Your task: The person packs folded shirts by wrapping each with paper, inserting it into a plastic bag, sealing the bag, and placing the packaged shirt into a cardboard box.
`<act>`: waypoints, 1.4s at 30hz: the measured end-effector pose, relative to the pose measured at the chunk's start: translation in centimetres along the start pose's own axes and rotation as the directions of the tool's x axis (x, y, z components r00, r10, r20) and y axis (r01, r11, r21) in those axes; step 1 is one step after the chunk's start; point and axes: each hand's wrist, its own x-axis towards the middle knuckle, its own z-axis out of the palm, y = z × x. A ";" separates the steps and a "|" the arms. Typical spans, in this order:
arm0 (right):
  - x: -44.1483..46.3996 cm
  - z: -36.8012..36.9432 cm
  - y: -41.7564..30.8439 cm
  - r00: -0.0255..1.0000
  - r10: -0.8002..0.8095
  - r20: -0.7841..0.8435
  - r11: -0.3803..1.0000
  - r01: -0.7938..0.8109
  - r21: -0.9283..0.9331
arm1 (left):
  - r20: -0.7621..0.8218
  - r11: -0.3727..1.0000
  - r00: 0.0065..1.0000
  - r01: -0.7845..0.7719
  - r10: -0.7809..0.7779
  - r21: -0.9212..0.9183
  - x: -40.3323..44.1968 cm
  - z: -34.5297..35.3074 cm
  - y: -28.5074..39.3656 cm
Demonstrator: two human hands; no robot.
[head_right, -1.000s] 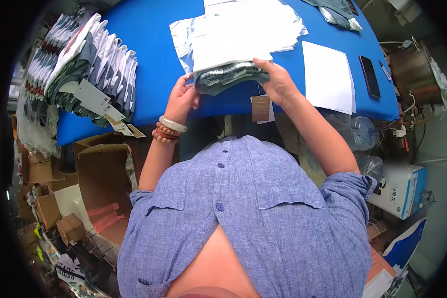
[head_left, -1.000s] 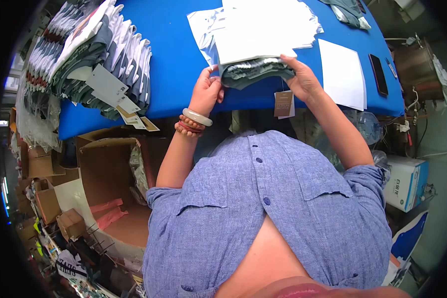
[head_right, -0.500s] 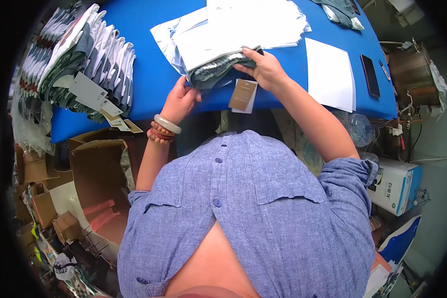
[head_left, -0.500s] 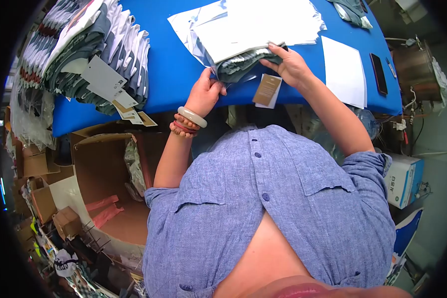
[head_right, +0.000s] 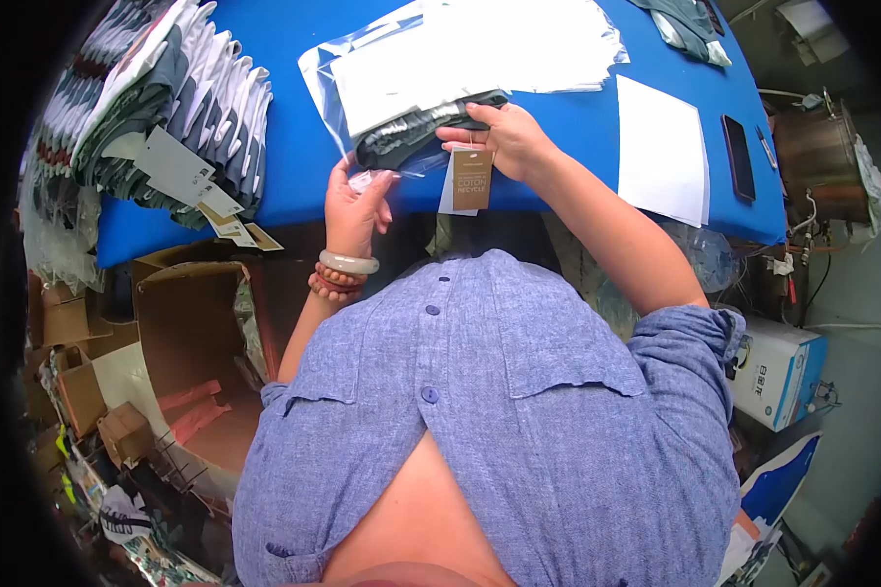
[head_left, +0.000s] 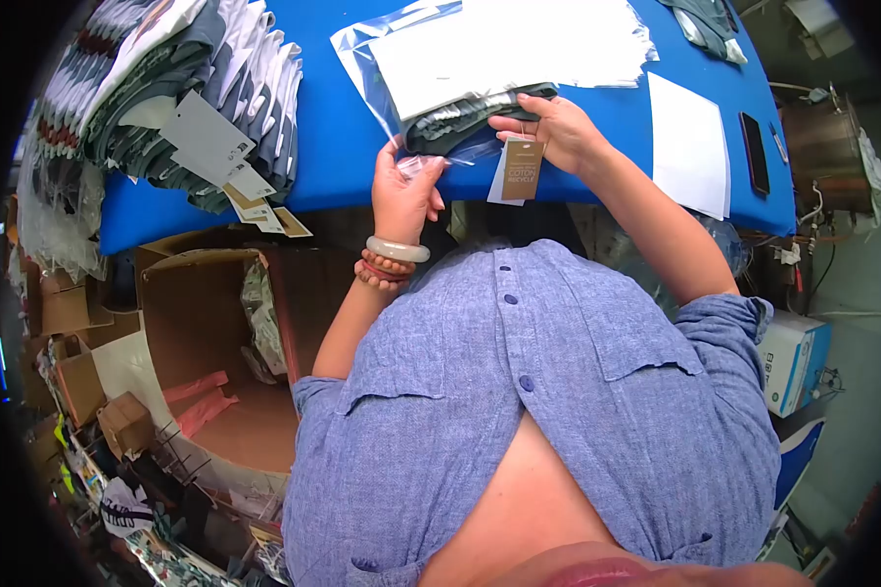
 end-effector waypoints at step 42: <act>1.9 0.3 0.8 0.663 -0.697 0.273 0.561 0.742 -0.368 | 0.640 -0.293 0.760 -0.591 0.109 0.752 9.4 1.5 10.0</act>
